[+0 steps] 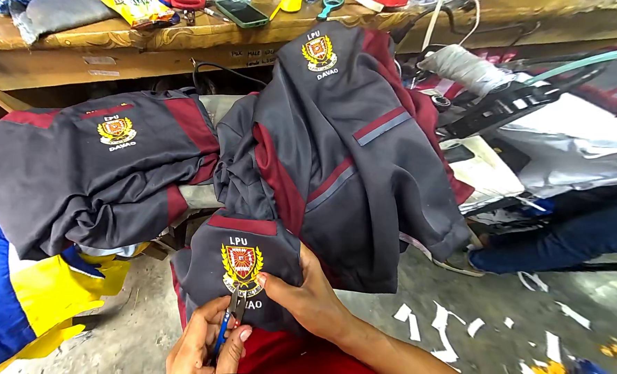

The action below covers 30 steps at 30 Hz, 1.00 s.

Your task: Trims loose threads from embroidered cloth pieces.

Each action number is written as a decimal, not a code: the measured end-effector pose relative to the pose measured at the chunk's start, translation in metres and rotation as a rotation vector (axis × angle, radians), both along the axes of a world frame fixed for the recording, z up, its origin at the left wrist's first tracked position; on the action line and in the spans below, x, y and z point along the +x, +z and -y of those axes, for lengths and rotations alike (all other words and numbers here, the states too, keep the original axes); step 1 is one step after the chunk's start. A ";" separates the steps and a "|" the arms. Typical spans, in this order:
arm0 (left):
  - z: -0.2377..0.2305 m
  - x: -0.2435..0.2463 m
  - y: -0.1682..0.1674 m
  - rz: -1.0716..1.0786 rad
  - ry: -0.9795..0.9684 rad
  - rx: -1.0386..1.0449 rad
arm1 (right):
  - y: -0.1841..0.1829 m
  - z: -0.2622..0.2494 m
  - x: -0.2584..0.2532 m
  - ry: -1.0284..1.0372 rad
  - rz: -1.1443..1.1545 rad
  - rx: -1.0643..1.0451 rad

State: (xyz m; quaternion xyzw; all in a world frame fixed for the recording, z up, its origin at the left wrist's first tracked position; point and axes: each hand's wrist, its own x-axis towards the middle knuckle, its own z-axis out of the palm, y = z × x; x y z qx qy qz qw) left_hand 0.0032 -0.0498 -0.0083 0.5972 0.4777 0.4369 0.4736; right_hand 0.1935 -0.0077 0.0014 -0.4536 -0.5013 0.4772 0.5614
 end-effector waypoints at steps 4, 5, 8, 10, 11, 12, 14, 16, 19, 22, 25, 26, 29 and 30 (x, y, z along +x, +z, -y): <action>0.002 0.001 0.003 0.006 0.019 -0.040 | -0.001 0.000 0.000 0.003 0.005 0.024; 0.003 0.001 0.003 0.009 0.020 -0.051 | -0.001 0.000 0.000 0.003 0.006 0.027; 0.004 0.001 0.004 0.025 0.021 -0.072 | -0.002 0.000 -0.001 -0.001 0.011 0.033; 0.004 0.002 0.005 0.037 0.031 -0.078 | -0.002 0.001 -0.001 -0.005 0.019 0.029; 0.004 0.002 0.005 0.040 0.035 -0.080 | -0.001 0.001 -0.002 -0.008 0.021 0.028; 0.004 0.003 0.006 0.045 0.040 -0.084 | -0.001 0.002 -0.002 -0.010 0.028 0.029; 0.004 0.004 0.006 0.052 0.046 -0.090 | -0.002 0.002 -0.003 -0.011 0.029 0.043; 0.004 0.005 0.006 0.063 0.050 -0.092 | -0.003 0.002 -0.003 -0.010 0.028 0.055; 0.003 0.006 0.003 0.077 0.058 -0.067 | -0.002 0.003 -0.004 -0.017 0.026 0.050; 0.003 0.006 -0.001 0.077 0.073 -0.021 | 0.000 0.002 -0.003 -0.003 -0.060 -0.020; 0.004 0.006 -0.002 0.048 0.076 0.013 | 0.000 0.001 -0.003 0.018 -0.127 -0.093; 0.004 0.006 -0.003 0.041 0.078 0.023 | 0.000 0.001 -0.003 0.020 -0.140 -0.111; 0.004 0.006 -0.005 0.022 0.078 0.053 | -0.001 0.001 -0.003 0.026 -0.173 -0.143; 0.004 0.006 -0.005 0.020 0.077 0.066 | -0.001 0.001 -0.003 0.030 -0.186 -0.151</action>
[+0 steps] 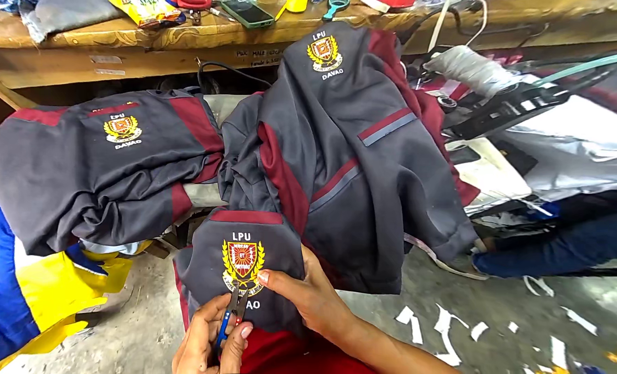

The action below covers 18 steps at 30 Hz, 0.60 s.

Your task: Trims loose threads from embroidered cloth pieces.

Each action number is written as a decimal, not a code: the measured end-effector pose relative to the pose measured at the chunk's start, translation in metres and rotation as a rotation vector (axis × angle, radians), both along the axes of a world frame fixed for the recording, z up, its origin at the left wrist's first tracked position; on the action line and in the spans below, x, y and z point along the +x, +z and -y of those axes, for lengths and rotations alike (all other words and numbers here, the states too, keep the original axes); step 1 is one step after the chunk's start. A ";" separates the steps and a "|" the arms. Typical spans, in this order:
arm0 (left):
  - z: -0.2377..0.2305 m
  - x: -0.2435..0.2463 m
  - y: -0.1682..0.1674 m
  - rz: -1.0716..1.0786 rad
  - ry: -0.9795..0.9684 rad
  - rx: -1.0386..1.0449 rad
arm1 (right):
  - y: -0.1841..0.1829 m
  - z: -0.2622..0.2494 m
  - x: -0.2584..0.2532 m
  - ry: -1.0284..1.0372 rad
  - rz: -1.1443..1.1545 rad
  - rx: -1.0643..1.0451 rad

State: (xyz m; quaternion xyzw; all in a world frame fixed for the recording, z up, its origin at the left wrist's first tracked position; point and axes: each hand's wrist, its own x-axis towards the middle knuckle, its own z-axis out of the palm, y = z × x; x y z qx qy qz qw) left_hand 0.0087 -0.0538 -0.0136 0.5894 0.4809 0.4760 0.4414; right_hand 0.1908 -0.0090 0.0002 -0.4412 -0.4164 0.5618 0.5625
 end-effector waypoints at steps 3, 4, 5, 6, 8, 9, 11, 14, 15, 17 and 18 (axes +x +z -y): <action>-0.002 -0.001 -0.002 -0.017 0.000 0.046 | -0.002 0.000 -0.001 0.036 -0.025 -0.016; -0.002 -0.001 -0.002 -0.023 -0.001 0.054 | -0.002 0.001 -0.001 0.044 -0.031 -0.018; -0.003 -0.002 -0.002 -0.026 -0.005 0.057 | -0.002 0.001 -0.002 0.048 -0.036 -0.014; -0.003 -0.004 -0.001 -0.027 -0.008 0.057 | -0.002 0.001 -0.002 0.044 -0.036 -0.008; -0.002 -0.007 0.002 -0.041 -0.020 0.045 | -0.002 0.000 -0.001 0.029 -0.031 0.012; -0.001 -0.008 0.004 -0.046 -0.025 0.029 | -0.002 -0.001 0.000 0.023 -0.032 0.022; 0.001 -0.008 0.006 -0.048 -0.034 -0.021 | -0.002 -0.001 0.000 0.014 -0.033 0.044; 0.003 -0.007 0.007 -0.017 -0.029 -0.081 | -0.002 -0.001 0.000 0.002 -0.009 0.079; 0.003 -0.007 0.007 -0.003 -0.026 -0.092 | -0.002 -0.001 -0.001 0.001 -0.005 0.090; 0.003 -0.006 0.008 0.030 -0.019 -0.106 | -0.002 0.000 -0.002 0.003 0.002 0.105; 0.002 -0.005 0.009 0.045 -0.016 -0.111 | -0.001 0.000 -0.002 0.003 0.009 0.108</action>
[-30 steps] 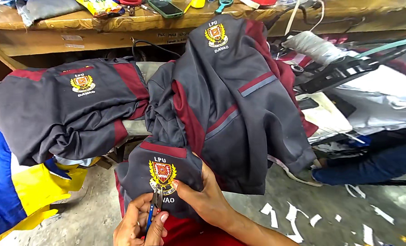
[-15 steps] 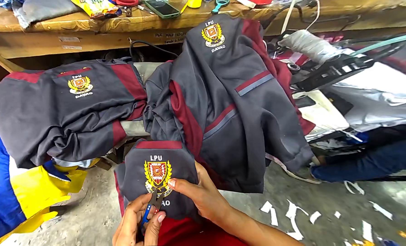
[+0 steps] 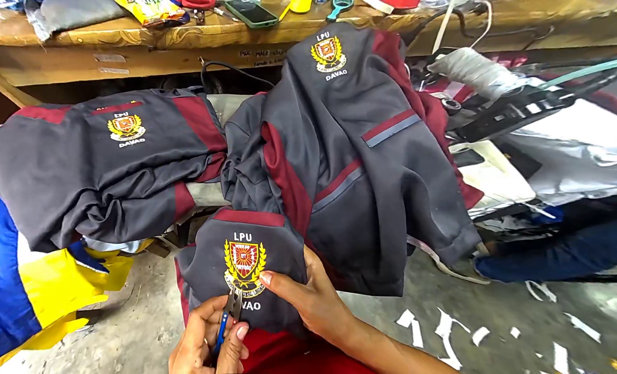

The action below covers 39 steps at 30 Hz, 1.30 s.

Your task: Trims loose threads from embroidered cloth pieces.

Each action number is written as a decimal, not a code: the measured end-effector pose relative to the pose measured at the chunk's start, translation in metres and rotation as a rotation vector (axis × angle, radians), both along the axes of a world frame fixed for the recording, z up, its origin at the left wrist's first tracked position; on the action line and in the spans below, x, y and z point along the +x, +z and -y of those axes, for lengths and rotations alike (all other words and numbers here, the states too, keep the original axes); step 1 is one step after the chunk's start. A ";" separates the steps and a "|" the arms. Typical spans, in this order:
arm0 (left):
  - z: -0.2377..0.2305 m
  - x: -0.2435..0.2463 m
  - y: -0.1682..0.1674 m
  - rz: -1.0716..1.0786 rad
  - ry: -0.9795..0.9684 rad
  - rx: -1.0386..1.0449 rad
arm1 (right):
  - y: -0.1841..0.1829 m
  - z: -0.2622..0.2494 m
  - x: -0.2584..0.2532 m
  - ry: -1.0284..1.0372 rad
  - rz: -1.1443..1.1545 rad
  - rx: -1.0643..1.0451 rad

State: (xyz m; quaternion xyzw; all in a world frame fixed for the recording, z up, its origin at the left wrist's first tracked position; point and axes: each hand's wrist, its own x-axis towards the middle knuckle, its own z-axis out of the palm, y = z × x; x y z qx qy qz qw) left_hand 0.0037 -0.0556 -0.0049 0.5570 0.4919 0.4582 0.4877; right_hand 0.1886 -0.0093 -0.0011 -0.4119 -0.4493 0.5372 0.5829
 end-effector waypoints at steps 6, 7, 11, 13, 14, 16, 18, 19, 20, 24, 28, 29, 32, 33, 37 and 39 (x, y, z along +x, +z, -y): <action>-0.003 0.003 -0.008 0.029 0.035 0.047 | -0.001 0.000 -0.001 -0.001 0.007 -0.004; -0.004 0.003 -0.010 0.029 0.039 0.061 | -0.001 0.000 -0.001 -0.001 0.000 -0.013; -0.003 0.004 -0.009 0.082 0.024 0.034 | -0.004 0.002 -0.002 -0.010 -0.009 0.014; -0.003 0.003 -0.007 0.150 0.009 -0.012 | -0.006 0.003 -0.003 -0.010 0.000 0.075; -0.003 0.003 -0.007 0.183 0.005 -0.026 | -0.007 0.003 -0.003 -0.014 0.006 0.098; -0.004 0.003 -0.009 0.192 0.014 -0.020 | -0.008 0.004 -0.004 -0.020 0.022 0.119; -0.004 0.004 -0.011 0.131 0.039 0.033 | -0.008 0.004 -0.005 -0.014 0.018 0.107; -0.004 0.004 -0.013 0.090 0.046 0.071 | -0.008 0.004 -0.005 -0.011 0.009 0.088; -0.004 0.005 -0.015 0.060 0.051 0.104 | -0.008 0.004 -0.005 -0.010 -0.009 0.062; -0.005 0.004 -0.020 0.018 0.053 0.167 | -0.006 0.004 -0.006 0.003 -0.062 -0.042; -0.007 0.001 -0.024 0.015 0.039 0.208 | -0.004 0.004 -0.005 0.060 -0.049 -0.071; -0.007 0.000 -0.025 0.006 0.036 0.216 | -0.004 0.004 -0.005 0.074 -0.050 -0.072; -0.008 -0.002 -0.026 -0.057 0.036 0.247 | -0.004 0.003 -0.004 0.110 -0.050 -0.076; -0.009 -0.003 -0.026 -0.085 0.033 0.258 | -0.004 0.003 -0.004 0.117 -0.051 -0.077; -0.010 -0.005 -0.025 -0.200 0.018 0.315 | -0.002 0.003 -0.005 0.111 -0.060 -0.104; -0.011 -0.005 -0.024 -0.241 0.017 0.339 | 0.000 0.003 -0.005 0.104 -0.056 -0.111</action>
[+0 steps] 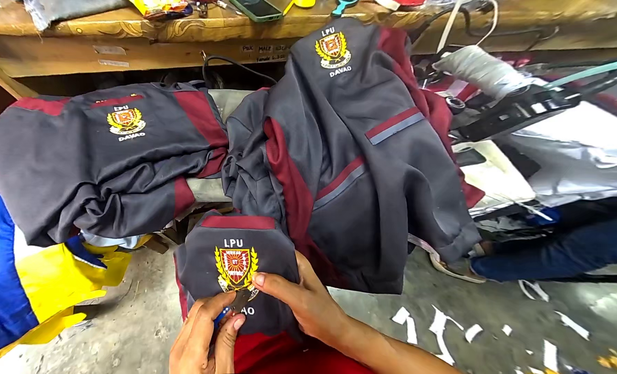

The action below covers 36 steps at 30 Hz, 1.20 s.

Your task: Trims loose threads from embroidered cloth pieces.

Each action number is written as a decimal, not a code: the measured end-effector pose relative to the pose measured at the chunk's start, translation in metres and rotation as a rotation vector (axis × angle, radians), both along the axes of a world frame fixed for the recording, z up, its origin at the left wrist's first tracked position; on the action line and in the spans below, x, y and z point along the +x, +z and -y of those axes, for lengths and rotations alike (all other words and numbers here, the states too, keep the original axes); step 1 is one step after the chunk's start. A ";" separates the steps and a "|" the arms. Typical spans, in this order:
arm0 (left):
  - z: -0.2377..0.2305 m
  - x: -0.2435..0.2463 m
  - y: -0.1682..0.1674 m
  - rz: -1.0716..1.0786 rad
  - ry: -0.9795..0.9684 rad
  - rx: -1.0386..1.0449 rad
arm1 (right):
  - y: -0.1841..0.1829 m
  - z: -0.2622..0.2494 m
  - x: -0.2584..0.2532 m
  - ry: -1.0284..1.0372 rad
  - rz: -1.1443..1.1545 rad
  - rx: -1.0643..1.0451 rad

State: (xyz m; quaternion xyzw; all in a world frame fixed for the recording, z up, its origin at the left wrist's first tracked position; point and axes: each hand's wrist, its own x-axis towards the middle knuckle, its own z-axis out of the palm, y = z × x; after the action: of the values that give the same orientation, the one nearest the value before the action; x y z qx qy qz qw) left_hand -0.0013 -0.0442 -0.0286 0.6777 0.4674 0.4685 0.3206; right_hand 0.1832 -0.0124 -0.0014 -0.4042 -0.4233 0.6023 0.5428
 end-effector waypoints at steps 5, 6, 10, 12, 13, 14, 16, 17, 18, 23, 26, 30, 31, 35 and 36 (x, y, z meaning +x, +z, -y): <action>-0.001 0.000 0.002 -0.013 -0.008 0.012 | -0.002 0.000 -0.001 -0.010 -0.004 0.026; -0.001 0.000 0.002 -0.011 -0.009 0.014 | -0.002 0.000 -0.001 -0.008 -0.006 0.031; 0.000 0.000 0.005 -0.008 -0.003 0.004 | -0.004 0.001 0.000 -0.007 -0.011 0.020; 0.000 0.000 0.006 -0.016 -0.001 0.000 | -0.004 0.001 0.000 -0.008 -0.027 0.007; 0.000 0.000 0.006 -0.016 0.002 0.001 | -0.004 0.001 0.000 -0.004 -0.041 0.001; 0.001 0.000 0.005 -0.012 0.004 0.000 | -0.004 0.001 0.000 0.004 -0.057 -0.004; 0.001 0.000 0.004 0.008 0.005 -0.007 | -0.004 0.000 0.001 0.026 -0.097 -0.017; 0.001 0.000 0.004 0.019 0.004 -0.015 | -0.005 -0.001 0.001 0.035 -0.116 -0.024; 0.001 0.000 0.004 0.031 0.004 -0.022 | -0.004 -0.001 0.001 0.041 -0.129 -0.032; 0.001 -0.001 0.003 0.040 0.010 -0.029 | -0.005 -0.001 0.002 0.056 -0.139 -0.038; 0.001 -0.001 0.004 0.015 0.010 -0.006 | -0.006 -0.002 0.002 0.055 -0.132 -0.029; 0.000 -0.001 0.004 -0.005 0.006 0.003 | -0.004 -0.003 0.002 0.041 -0.125 -0.032; -0.001 0.000 0.004 -0.007 0.005 0.003 | -0.004 -0.003 0.002 0.043 -0.127 -0.031; -0.001 -0.001 0.005 -0.010 0.010 0.002 | -0.005 -0.003 0.003 0.055 -0.123 -0.025; -0.001 -0.001 0.005 -0.006 0.013 0.003 | -0.005 -0.003 0.003 0.056 -0.124 -0.023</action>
State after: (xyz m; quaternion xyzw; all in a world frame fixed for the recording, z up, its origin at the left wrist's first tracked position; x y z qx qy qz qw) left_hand -0.0019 -0.0432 -0.0240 0.6765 0.4720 0.4691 0.3153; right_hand 0.1857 -0.0096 -0.0069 -0.3606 -0.3930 0.6460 0.5461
